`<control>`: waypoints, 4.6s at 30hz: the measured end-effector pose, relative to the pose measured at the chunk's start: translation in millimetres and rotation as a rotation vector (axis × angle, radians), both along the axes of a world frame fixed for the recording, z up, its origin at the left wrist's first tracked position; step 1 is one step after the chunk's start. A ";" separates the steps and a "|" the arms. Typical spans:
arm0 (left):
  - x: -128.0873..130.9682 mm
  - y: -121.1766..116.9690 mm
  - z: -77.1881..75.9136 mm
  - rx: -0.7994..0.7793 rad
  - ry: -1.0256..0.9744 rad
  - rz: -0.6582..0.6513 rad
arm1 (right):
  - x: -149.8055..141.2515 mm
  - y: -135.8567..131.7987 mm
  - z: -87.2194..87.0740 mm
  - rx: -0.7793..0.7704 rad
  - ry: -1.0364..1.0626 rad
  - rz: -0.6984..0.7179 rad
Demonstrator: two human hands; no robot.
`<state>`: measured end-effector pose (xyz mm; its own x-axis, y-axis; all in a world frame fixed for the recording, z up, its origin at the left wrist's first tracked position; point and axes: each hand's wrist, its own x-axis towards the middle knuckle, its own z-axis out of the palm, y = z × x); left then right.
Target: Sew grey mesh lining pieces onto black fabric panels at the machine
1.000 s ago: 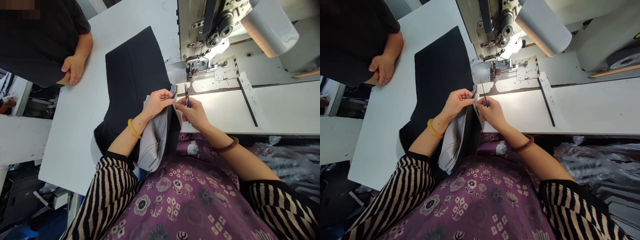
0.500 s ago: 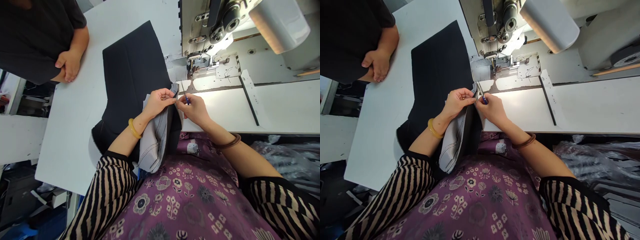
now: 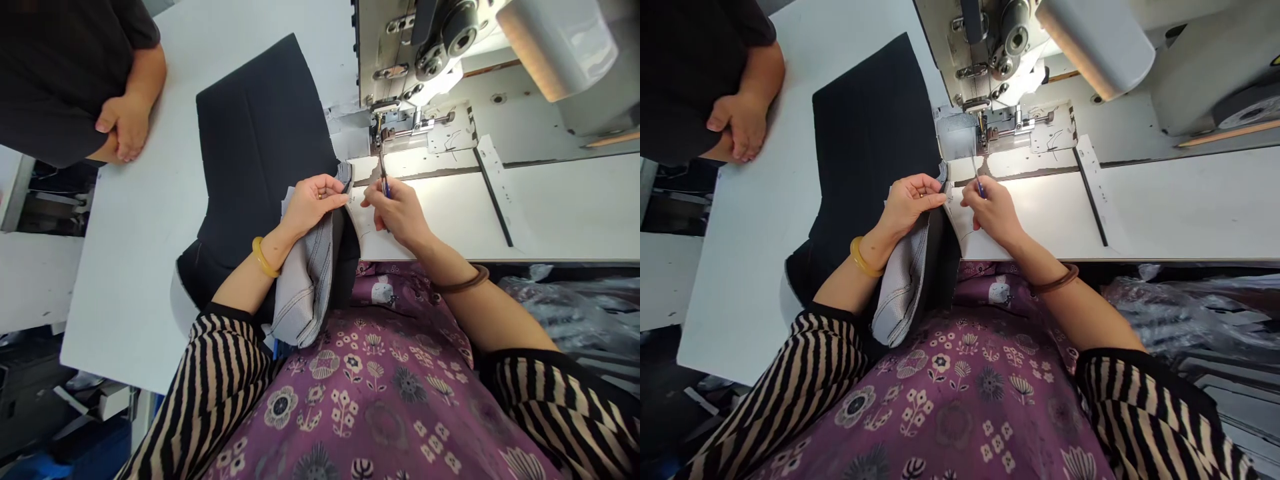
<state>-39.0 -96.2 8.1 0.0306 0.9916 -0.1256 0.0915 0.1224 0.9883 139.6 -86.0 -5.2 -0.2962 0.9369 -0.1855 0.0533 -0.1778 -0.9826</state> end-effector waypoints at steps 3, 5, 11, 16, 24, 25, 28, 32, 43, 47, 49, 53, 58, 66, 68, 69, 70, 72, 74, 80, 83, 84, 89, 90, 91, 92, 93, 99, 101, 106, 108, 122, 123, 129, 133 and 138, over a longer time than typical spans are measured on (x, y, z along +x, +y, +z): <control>-1.1 0.4 -1.9 -0.012 -0.004 -0.004 | -6.3 -0.2 -3.5 0.007 0.041 0.052; -2.6 0.5 -3.5 -0.006 0.004 -0.006 | -10.0 0.7 -5.2 0.027 0.005 0.065; -4.1 -0.6 -2.2 0.014 -0.045 -0.007 | -6.4 -8.9 -2.4 0.011 0.110 -0.084; -1.9 -1.6 -1.0 0.017 -0.049 0.012 | -8.0 -22.0 -4.3 -0.081 0.169 0.075; -2.5 -1.7 -4.6 0.065 -0.050 0.019 | -19.0 -22.9 -10.2 -0.042 0.071 0.044; -2.8 -1.5 -4.5 0.060 -0.057 0.019 | -15.9 -23.1 -8.9 -0.057 0.091 0.034; -3.3 -0.7 -3.9 0.033 -0.075 0.022 | -3.2 -23.5 -4.0 -0.074 0.187 -0.035; -3.4 -1.0 -3.9 0.029 -0.090 0.021 | 0.8 -25.3 -1.7 -0.056 0.185 -0.009; -2.9 -2.2 -5.1 0.050 -0.104 0.032 | -19.3 -27.2 -4.7 -0.077 0.107 0.026; -4.7 -0.5 -5.8 0.027 -0.121 0.030 | 23.6 -35.9 8.1 -0.056 0.113 -0.088; -5.0 0.4 -5.8 0.009 -0.117 0.029 | 63.1 -42.0 15.4 -0.016 -0.011 -0.085; -4.7 1.1 -5.0 0.000 -0.098 0.044 | 141.4 -49.0 26.3 0.119 -0.377 -0.060; -4.7 0.9 -6.0 0.006 -0.086 0.036 | 126.6 -48.1 18.2 0.274 -0.524 -0.084; -3.5 -0.9 -6.2 0.029 -0.078 0.038 | 10.2 -40.7 -6.3 0.225 -0.298 0.302; -3.4 -1.0 -6.8 0.025 -0.080 0.029 | 14.1 -35.8 -7.8 0.218 -0.292 0.255; -3.3 -0.8 -7.3 0.020 -0.080 0.024 | 18.4 -33.1 -8.0 0.213 -0.283 0.186; -3.3 -0.6 -7.8 0.014 -0.076 0.019 | 22.8 -30.4 -7.9 0.213 -0.282 0.109; -3.1 0.0 -8.9 0.009 -0.059 0.012 | 27.5 -26.3 -6.6 0.228 -0.303 0.020; -2.8 0.4 -9.6 0.010 -0.045 0.009 | 23.7 -24.2 -4.9 0.230 -0.295 0.053; -2.1 -0.1 -9.0 0.009 -0.066 -0.004 | -7.5 -17.1 -5.0 0.140 -0.100 0.099; -1.2 -0.3 -8.2 -0.001 -0.075 0.005 | -3.5 -11.4 -1.9 0.130 -0.105 0.026; -0.7 -0.3 -8.1 -0.002 -0.070 0.012 | 0.4 -11.2 1.1 0.100 -0.079 -0.012; 3.8 0.3 -5.4 0.006 0.018 0.040 | 5.4 -31.6 19.1 -0.097 0.168 0.047; 4.8 0.6 -4.0 0.015 0.057 0.040 | 1.6 -37.2 20.0 -0.141 0.213 0.097; 5.8 1.1 -2.5 0.029 0.105 0.041 | -2.9 -41.7 19.4 -0.189 0.254 0.129; 6.7 1.6 -0.9 0.047 0.159 0.039 | -7.2 -44.8 17.6 -0.235 0.288 0.135; 7.5 2.3 0.6 0.068 0.212 0.031 | -10.8 -46.3 15.0 -0.281 0.313 0.117; 12.6 6.4 2.2 0.172 0.386 -0.017 | -11.0 -43.5 11.2 -0.521 0.402 0.023; 14.1 6.3 0.6 0.183 0.397 0.015 | -10.9 -44.6 15.9 -0.599 0.445 0.053; 15.9 2.9 -1.3 0.204 0.366 0.023 | -20.9 -42.3 20.9 -0.787 0.570 0.030; 16.4 1.7 -1.1 0.203 0.359 0.020 | -24.6 -39.1 19.9 -0.809 0.616 0.000; 16.6 2.5 1.8 0.184 0.375 0.013 | -23.0 -32.1 22.0 -0.863 0.681 -0.038; 16.4 2.4 2.5 0.173 0.360 0.017 | -22.7 -32.5 20.9 -0.861 0.682 -0.040; 15.5 2.3 1.5 0.156 0.308 0.044 | -20.0 -32.9 13.6 -0.848 0.682 0.015; 15.5 1.8 -0.9 0.154 0.309 0.017 | -19.9 -31.0 12.9 -0.856 0.667 0.036; 15.3 2.2 -0.3 0.156 0.313 0.013 | -19.4 -31.0 15.5 -0.834 0.636 0.047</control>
<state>-23.6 -94.0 7.7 0.0014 0.9996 0.0264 0.3925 -0.0249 0.9194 120.3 -116.9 10.3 -0.5983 0.5687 -0.5645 -0.4054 -0.8225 -0.3989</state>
